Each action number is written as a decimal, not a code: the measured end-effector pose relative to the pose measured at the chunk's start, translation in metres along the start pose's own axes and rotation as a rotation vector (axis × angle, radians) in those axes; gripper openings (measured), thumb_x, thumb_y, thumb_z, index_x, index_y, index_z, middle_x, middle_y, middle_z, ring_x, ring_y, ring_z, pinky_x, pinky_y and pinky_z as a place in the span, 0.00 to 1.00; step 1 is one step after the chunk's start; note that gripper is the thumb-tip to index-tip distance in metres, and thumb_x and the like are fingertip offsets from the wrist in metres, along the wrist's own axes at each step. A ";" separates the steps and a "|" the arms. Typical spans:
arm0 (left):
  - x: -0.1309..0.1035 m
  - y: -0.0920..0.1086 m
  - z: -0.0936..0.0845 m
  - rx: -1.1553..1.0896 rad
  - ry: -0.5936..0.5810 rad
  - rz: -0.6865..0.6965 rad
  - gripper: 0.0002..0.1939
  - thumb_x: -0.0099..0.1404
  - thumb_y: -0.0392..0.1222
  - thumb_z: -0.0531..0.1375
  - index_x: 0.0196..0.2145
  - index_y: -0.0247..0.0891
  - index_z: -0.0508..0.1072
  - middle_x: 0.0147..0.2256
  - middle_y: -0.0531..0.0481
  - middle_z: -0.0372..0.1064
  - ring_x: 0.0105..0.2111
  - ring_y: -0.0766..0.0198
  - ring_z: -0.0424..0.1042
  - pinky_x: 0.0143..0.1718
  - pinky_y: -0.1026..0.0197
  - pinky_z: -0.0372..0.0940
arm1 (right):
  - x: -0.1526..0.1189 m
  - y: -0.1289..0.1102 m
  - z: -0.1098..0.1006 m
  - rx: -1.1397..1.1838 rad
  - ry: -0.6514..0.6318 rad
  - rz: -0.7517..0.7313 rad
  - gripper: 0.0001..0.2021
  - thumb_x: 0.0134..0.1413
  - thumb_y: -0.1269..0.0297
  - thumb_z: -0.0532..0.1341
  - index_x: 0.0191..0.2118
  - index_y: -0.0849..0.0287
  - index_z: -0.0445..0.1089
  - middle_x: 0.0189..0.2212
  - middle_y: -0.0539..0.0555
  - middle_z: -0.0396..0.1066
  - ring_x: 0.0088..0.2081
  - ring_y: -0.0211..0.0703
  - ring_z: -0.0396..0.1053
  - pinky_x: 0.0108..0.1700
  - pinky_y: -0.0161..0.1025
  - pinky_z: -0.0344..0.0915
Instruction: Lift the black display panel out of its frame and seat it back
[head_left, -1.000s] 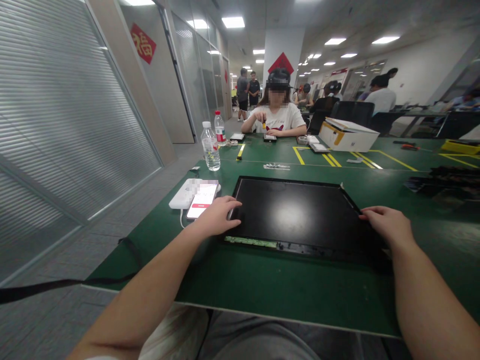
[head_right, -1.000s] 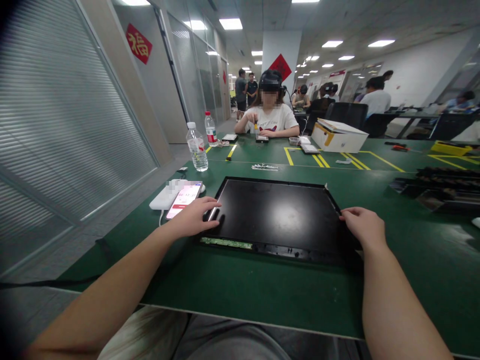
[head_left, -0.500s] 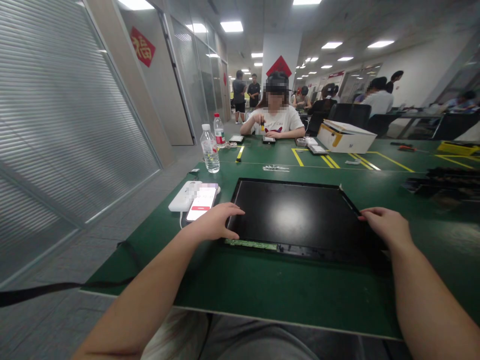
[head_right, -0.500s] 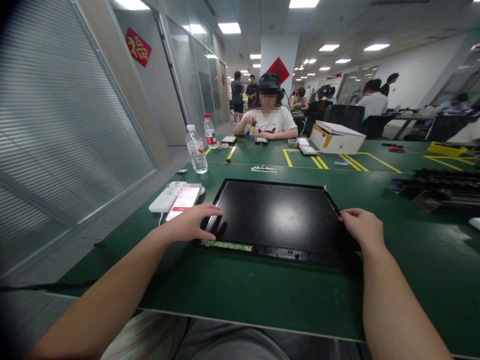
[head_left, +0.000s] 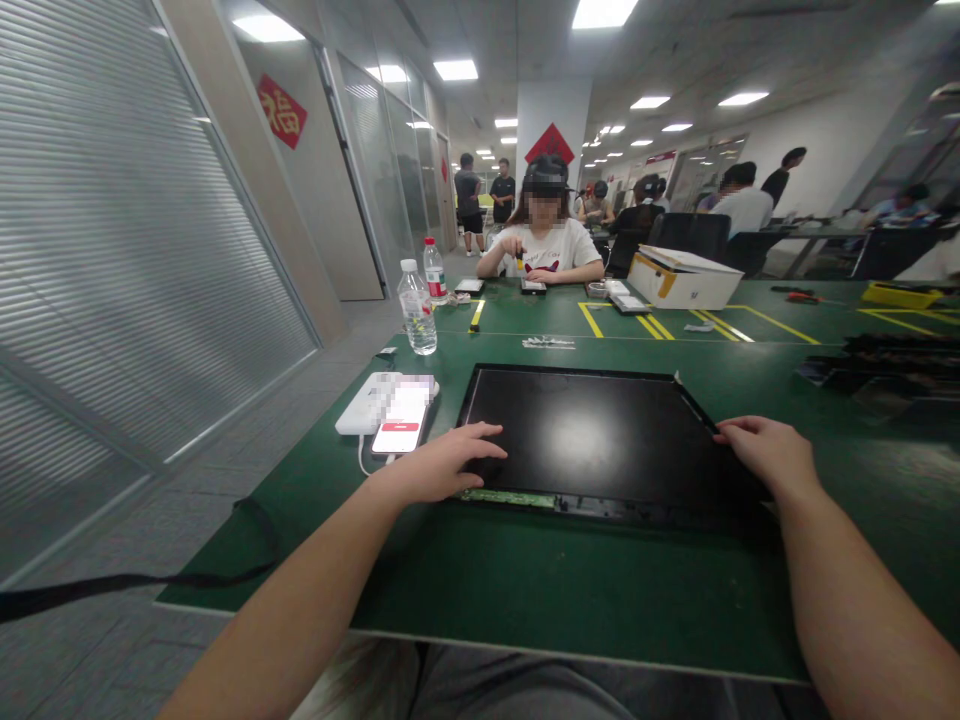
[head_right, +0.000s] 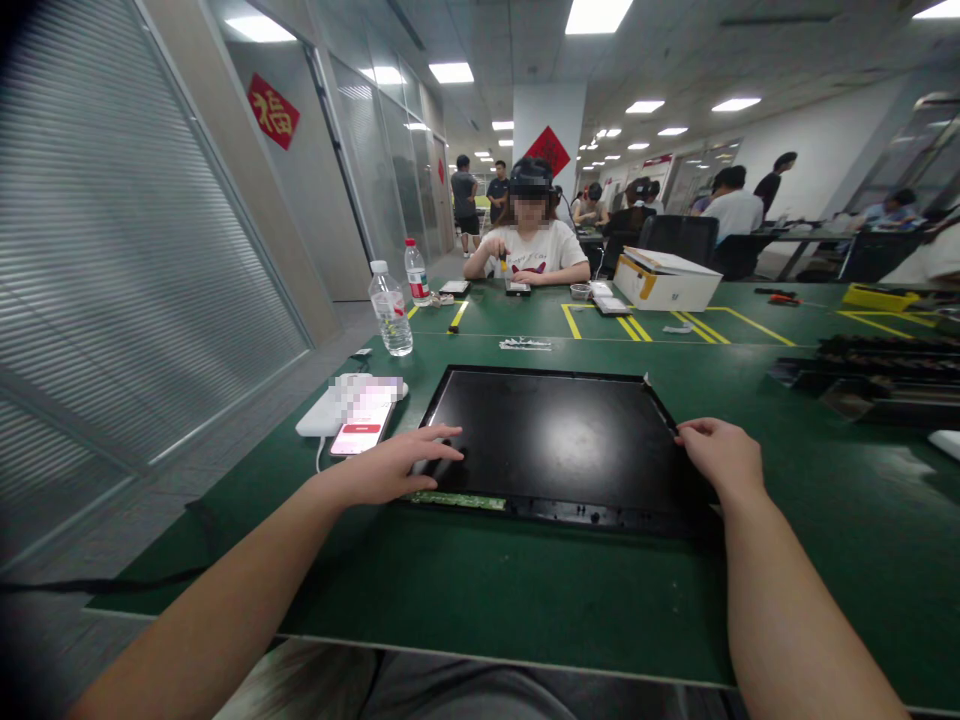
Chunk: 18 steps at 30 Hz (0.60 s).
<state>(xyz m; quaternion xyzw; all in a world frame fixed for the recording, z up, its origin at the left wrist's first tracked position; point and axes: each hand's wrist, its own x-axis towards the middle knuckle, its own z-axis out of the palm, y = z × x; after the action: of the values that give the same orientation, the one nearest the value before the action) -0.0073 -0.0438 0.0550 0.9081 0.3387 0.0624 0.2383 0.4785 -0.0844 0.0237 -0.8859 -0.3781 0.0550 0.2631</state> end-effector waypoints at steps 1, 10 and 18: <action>0.000 0.001 0.000 0.005 -0.011 0.001 0.28 0.66 0.28 0.65 0.62 0.47 0.76 0.73 0.41 0.57 0.73 0.47 0.56 0.71 0.42 0.55 | -0.001 0.000 0.000 0.003 -0.001 0.001 0.11 0.47 0.59 0.60 0.31 0.53 0.81 0.35 0.56 0.81 0.40 0.54 0.75 0.39 0.43 0.65; -0.001 0.008 -0.001 0.035 -0.075 -0.040 0.28 0.69 0.28 0.61 0.63 0.47 0.74 0.74 0.41 0.54 0.73 0.46 0.55 0.71 0.37 0.55 | -0.002 -0.001 -0.001 -0.002 0.013 -0.001 0.10 0.46 0.58 0.61 0.29 0.53 0.80 0.33 0.56 0.81 0.39 0.52 0.75 0.39 0.43 0.64; -0.001 0.009 0.000 0.027 -0.063 -0.037 0.28 0.69 0.27 0.60 0.63 0.48 0.75 0.74 0.41 0.54 0.73 0.44 0.56 0.70 0.35 0.55 | -0.002 0.000 0.000 0.009 0.018 0.004 0.11 0.47 0.58 0.60 0.30 0.53 0.80 0.33 0.56 0.81 0.38 0.52 0.75 0.38 0.43 0.65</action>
<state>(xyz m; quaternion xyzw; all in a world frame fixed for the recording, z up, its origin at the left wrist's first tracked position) -0.0028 -0.0507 0.0591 0.9064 0.3485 0.0246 0.2375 0.4772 -0.0855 0.0236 -0.8859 -0.3737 0.0491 0.2705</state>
